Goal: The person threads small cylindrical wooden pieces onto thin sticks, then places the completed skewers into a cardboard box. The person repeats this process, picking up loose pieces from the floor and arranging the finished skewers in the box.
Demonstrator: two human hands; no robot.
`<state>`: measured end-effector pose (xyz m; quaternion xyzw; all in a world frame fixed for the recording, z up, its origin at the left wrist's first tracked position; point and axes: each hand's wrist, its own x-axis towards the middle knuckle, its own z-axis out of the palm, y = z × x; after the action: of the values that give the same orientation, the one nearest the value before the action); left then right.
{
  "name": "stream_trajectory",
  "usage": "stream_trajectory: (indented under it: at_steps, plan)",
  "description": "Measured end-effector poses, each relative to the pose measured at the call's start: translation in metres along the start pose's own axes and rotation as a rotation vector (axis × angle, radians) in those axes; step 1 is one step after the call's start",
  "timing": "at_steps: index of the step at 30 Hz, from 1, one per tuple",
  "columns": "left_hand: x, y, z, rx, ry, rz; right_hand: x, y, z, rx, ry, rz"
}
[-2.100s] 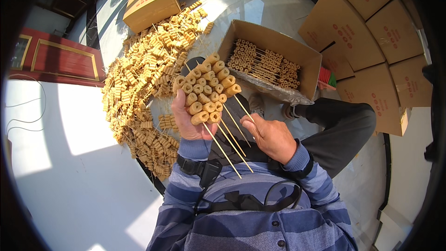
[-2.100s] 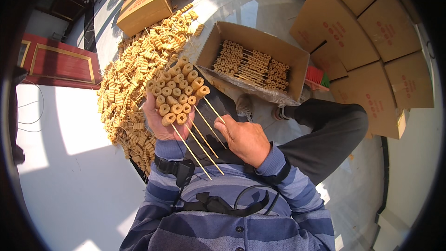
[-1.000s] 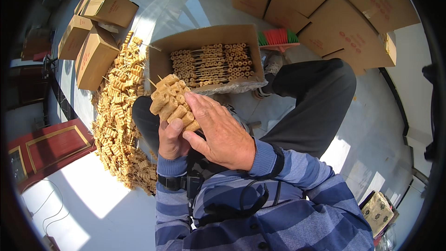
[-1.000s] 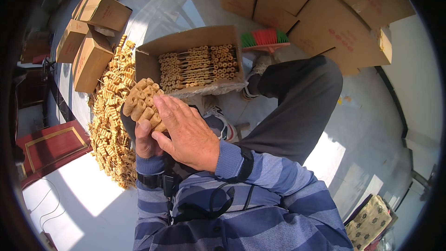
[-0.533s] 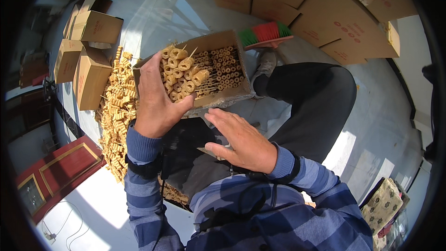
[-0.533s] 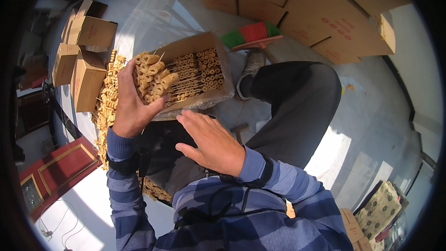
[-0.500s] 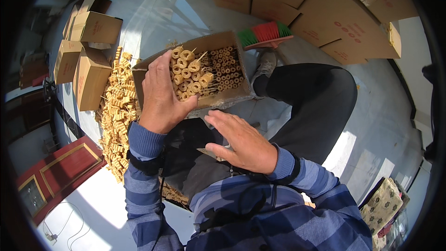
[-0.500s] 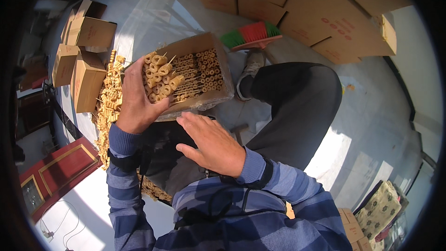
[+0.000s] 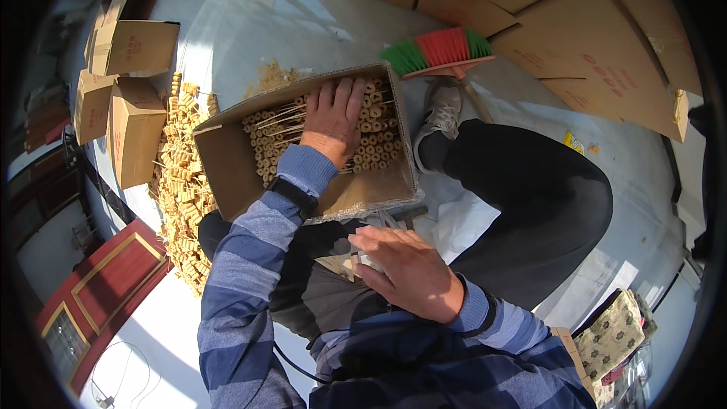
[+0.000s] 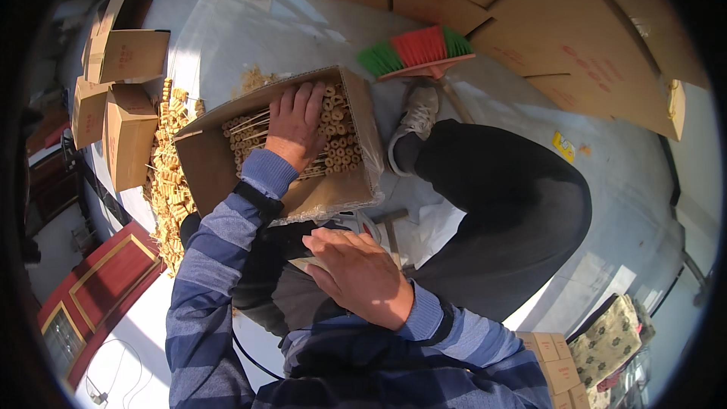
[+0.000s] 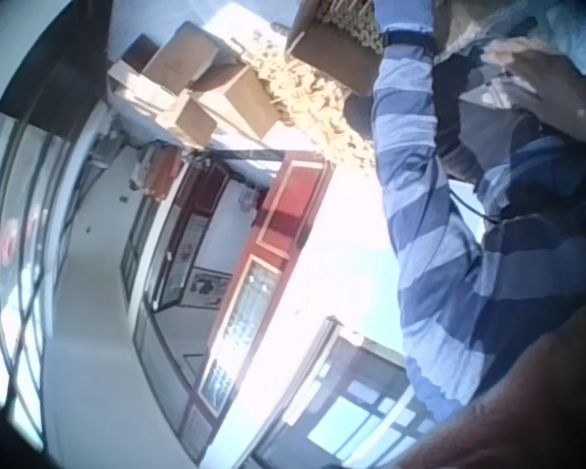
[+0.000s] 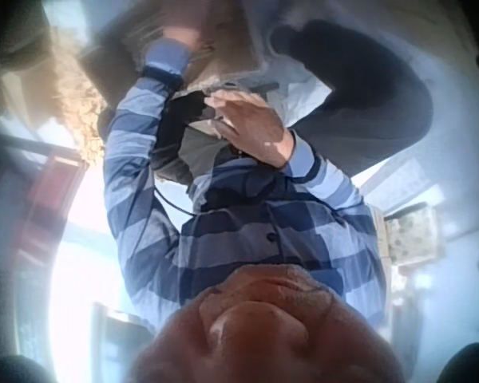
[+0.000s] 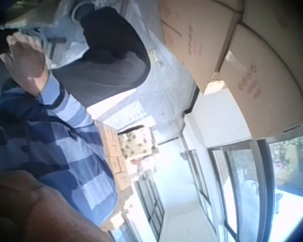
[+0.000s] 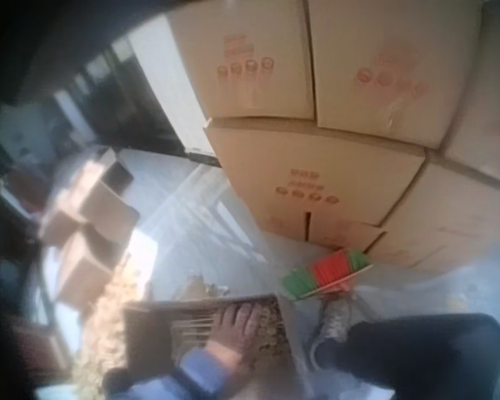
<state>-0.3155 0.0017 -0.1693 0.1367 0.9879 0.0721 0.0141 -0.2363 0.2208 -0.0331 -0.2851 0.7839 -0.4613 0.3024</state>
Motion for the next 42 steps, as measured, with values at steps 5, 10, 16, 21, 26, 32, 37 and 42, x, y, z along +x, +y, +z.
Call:
stream_trajectory:
  at_steps: [5,10,16,21,26,32,37,42]
  plan:
    - [0.000,-0.010,0.040,-0.047,0.141,0.008,0.004,0.004,0.006,-0.001,0.002,0.021]
    - [-0.001,-0.014,0.062,-0.006,0.127,0.012,0.009,0.005,0.011,-0.023,-0.012,0.038]
    - [0.004,-0.013,0.076,-0.104,-0.116,-0.028,0.012,0.005,0.017,-0.040,-0.057,0.070]
    - [0.007,-0.013,0.076,-0.168,-0.174,-0.068,0.012,0.005,0.021,-0.054,-0.071,0.087]
    - [0.011,-0.018,0.066,-0.221,-0.311,-0.102,0.011,0.004,0.023,-0.089,-0.082,0.094]
    - [0.014,-0.025,0.050,-0.258,-0.309,-0.082,0.009,0.003,0.025,-0.132,-0.105,0.071]
    - [0.009,-0.040,0.032,-0.349,-0.240,-0.089,0.006,0.002,0.027,-0.130,-0.086,0.044]
    - [0.002,-0.036,0.011,-0.486,-0.428,-0.178,0.006,0.001,0.029,-0.137,-0.096,0.041]
